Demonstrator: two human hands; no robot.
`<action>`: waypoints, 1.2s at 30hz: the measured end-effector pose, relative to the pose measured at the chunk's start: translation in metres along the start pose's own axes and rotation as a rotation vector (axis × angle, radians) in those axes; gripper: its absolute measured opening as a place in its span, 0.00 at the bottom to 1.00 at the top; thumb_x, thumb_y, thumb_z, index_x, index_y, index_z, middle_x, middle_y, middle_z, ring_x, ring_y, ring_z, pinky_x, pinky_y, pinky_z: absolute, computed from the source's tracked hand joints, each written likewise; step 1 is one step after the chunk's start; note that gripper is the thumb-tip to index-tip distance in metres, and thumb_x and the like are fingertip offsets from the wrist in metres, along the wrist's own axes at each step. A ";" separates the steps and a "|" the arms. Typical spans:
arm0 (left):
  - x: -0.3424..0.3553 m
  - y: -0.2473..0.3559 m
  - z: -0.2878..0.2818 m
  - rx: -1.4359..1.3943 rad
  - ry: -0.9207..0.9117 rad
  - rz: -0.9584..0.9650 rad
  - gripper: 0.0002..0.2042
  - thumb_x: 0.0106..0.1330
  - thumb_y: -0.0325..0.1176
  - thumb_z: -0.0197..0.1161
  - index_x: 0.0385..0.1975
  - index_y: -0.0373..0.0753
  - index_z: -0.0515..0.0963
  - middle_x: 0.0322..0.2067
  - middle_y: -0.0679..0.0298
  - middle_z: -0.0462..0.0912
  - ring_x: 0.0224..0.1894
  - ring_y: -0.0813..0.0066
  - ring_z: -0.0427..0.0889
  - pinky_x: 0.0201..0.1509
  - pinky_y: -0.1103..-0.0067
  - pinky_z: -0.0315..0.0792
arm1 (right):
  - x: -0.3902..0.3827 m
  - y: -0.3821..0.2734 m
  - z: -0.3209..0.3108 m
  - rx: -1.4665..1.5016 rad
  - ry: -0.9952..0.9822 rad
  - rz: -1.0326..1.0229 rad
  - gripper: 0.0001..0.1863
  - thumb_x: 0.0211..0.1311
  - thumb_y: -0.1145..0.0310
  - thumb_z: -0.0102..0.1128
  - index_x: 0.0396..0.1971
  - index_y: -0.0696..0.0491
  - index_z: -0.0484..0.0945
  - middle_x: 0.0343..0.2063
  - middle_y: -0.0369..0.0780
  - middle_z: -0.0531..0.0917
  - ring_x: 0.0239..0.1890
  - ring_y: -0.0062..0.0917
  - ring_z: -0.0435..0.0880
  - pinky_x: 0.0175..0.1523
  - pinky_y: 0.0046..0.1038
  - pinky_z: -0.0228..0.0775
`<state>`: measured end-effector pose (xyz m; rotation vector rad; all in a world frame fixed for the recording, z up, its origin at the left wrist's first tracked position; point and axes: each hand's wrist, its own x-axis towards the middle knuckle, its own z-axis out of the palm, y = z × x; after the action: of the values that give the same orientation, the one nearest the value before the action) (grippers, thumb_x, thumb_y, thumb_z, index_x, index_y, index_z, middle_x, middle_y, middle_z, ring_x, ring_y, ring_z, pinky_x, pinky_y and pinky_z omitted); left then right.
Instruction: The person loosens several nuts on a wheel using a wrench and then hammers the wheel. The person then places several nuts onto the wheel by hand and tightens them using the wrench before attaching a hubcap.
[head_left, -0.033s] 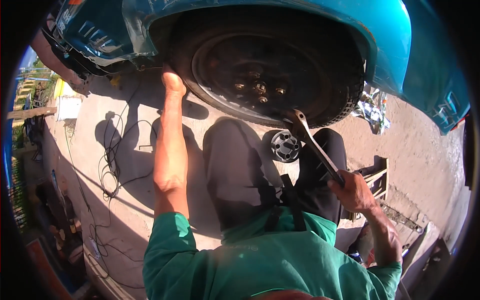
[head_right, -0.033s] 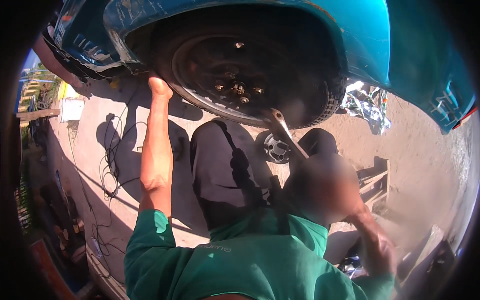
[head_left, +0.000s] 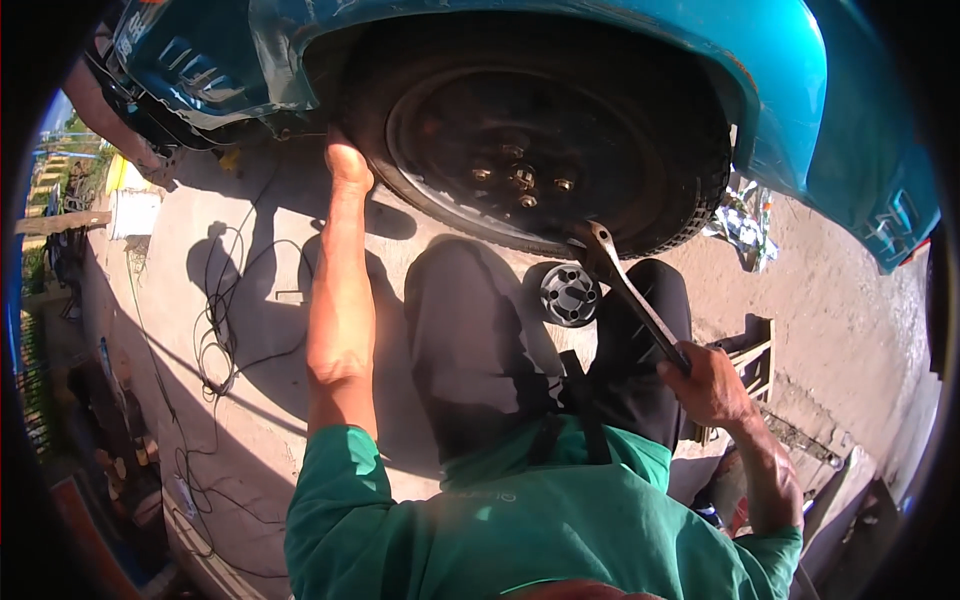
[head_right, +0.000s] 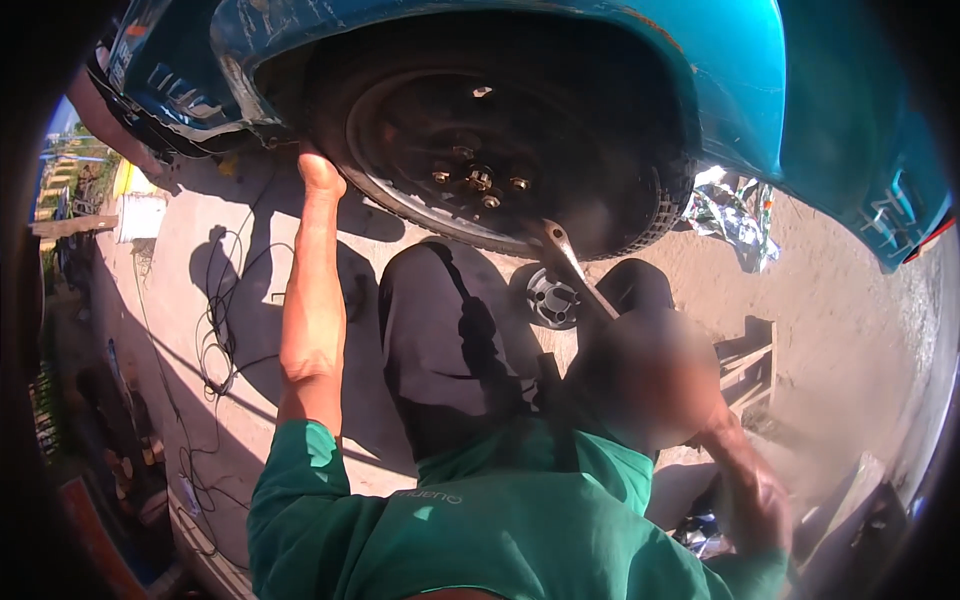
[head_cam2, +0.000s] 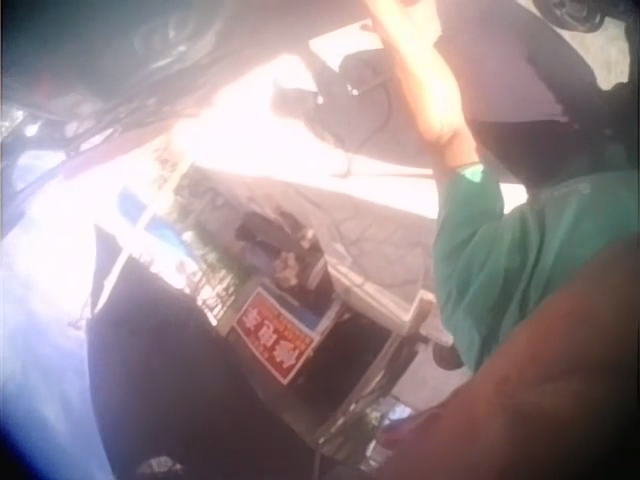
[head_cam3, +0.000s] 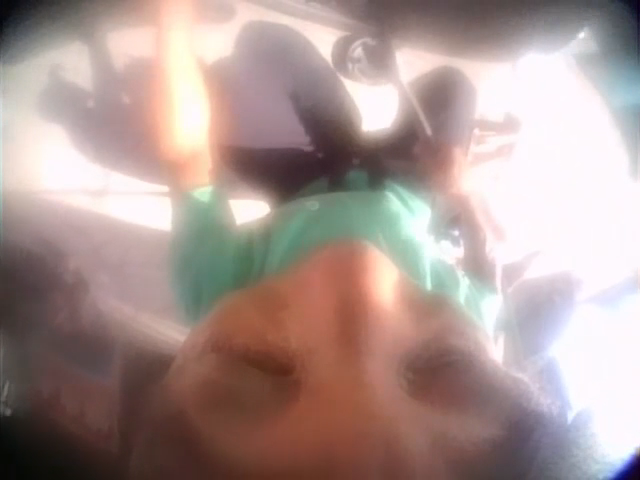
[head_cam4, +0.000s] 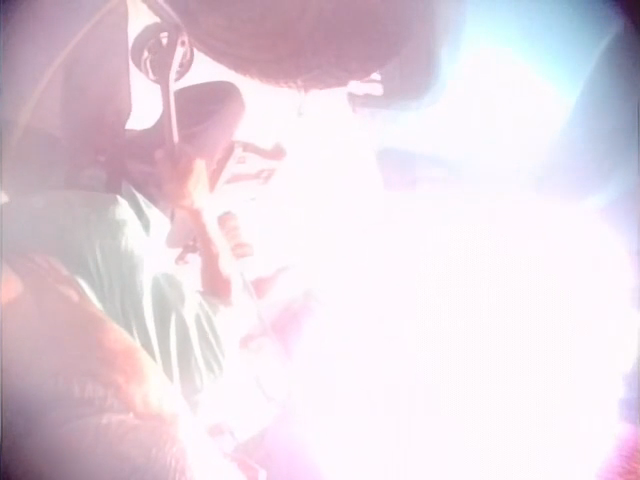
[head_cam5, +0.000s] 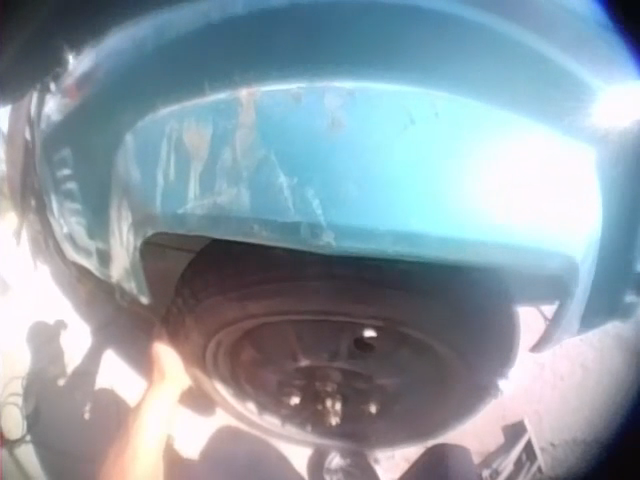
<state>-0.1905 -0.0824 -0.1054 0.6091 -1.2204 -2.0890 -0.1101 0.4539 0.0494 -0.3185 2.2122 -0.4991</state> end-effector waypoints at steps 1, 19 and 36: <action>0.000 -0.001 -0.001 -0.007 0.015 -0.012 0.27 0.78 0.48 0.46 0.66 0.34 0.72 0.63 0.60 0.77 0.63 0.65 0.76 0.70 0.73 0.68 | -0.002 -0.002 0.001 -0.023 0.025 -0.007 0.17 0.65 0.57 0.65 0.34 0.60 0.79 0.17 0.48 0.79 0.23 0.39 0.83 0.31 0.38 0.72; 0.011 -0.015 -0.028 -0.100 -0.079 -0.019 0.24 0.80 0.44 0.46 0.64 0.33 0.73 0.61 0.60 0.79 0.62 0.68 0.77 0.68 0.75 0.69 | 0.014 -0.026 0.055 0.107 -0.090 0.195 0.14 0.66 0.59 0.66 0.38 0.56 0.82 0.16 0.40 0.78 0.20 0.25 0.79 0.28 0.32 0.70; -0.006 -0.037 -0.039 -0.125 -0.128 0.031 0.25 0.80 0.45 0.43 0.67 0.34 0.69 0.63 0.58 0.76 0.63 0.65 0.75 0.70 0.73 0.69 | 0.033 -0.022 0.054 0.173 -0.097 0.121 0.14 0.64 0.60 0.68 0.37 0.57 0.82 0.19 0.45 0.81 0.23 0.33 0.83 0.31 0.35 0.73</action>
<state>-0.1709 -0.0878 -0.1555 0.4034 -1.1499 -2.1871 -0.0876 0.4081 0.0055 -0.1144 2.0638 -0.5917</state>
